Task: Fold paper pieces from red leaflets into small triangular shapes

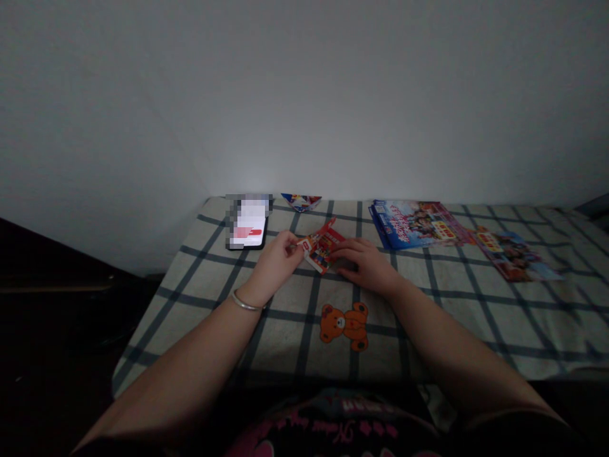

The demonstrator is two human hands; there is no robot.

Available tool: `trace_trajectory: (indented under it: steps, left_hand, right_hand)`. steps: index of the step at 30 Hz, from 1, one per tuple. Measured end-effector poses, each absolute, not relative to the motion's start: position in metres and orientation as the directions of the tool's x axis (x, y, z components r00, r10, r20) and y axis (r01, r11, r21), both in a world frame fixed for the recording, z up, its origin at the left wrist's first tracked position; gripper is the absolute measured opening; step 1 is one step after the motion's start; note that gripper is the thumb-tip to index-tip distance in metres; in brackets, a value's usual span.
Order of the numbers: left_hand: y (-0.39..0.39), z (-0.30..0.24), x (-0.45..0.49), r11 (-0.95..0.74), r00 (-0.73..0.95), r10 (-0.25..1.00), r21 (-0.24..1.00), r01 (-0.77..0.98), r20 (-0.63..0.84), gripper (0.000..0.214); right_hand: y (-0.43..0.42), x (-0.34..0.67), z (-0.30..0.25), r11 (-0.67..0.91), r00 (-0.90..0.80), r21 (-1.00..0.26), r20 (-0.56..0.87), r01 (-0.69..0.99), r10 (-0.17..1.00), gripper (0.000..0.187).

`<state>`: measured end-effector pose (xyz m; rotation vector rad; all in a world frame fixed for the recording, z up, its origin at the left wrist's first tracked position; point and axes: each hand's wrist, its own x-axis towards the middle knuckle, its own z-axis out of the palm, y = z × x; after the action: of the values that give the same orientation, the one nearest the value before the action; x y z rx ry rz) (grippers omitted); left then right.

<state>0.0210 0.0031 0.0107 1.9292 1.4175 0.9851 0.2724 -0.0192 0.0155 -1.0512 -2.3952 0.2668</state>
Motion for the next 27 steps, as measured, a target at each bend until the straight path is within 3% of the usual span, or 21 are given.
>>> trace_trajectory:
  steps: [7, 18, 20, 24, 27]
  left_hand:
    - [0.005, 0.005, 0.023, -0.204, 0.138, 0.977, 0.894, 0.398, 0.161, 0.012]
    - [0.006, 0.004, 0.023, -0.208, 0.161, 0.975, 0.890, 0.406, 0.154, 0.010]
    - [0.004, 0.005, 0.023, -0.266, 0.147, 0.964, 0.848, 0.459, 0.223, 0.010]
    - [-0.002, 0.014, 0.023, -0.449, 0.190, 0.887, 0.690, 0.568, 0.421, 0.039]
    - [-0.007, 0.021, 0.024, -0.551, 0.337, 0.819, 0.476, 0.686, 0.464, 0.040]
  right_hand:
    - [-0.019, 0.271, 0.017, 0.691, -0.581, -0.299, 0.382, 0.658, 0.719, 0.034]
    - [-0.020, 0.262, 0.020, 0.810, -0.735, -0.280, 0.343, 0.515, 0.585, 0.025]
    - [-0.020, 0.262, 0.020, 0.806, -0.729, -0.287, 0.346, 0.517, 0.591, 0.024]
    - [-0.020, 0.265, 0.019, 0.788, -0.710, -0.269, 0.342, 0.554, 0.615, 0.022]
    - [-0.020, 0.268, 0.020, 0.782, -0.705, -0.272, 0.338, 0.561, 0.623, 0.020]
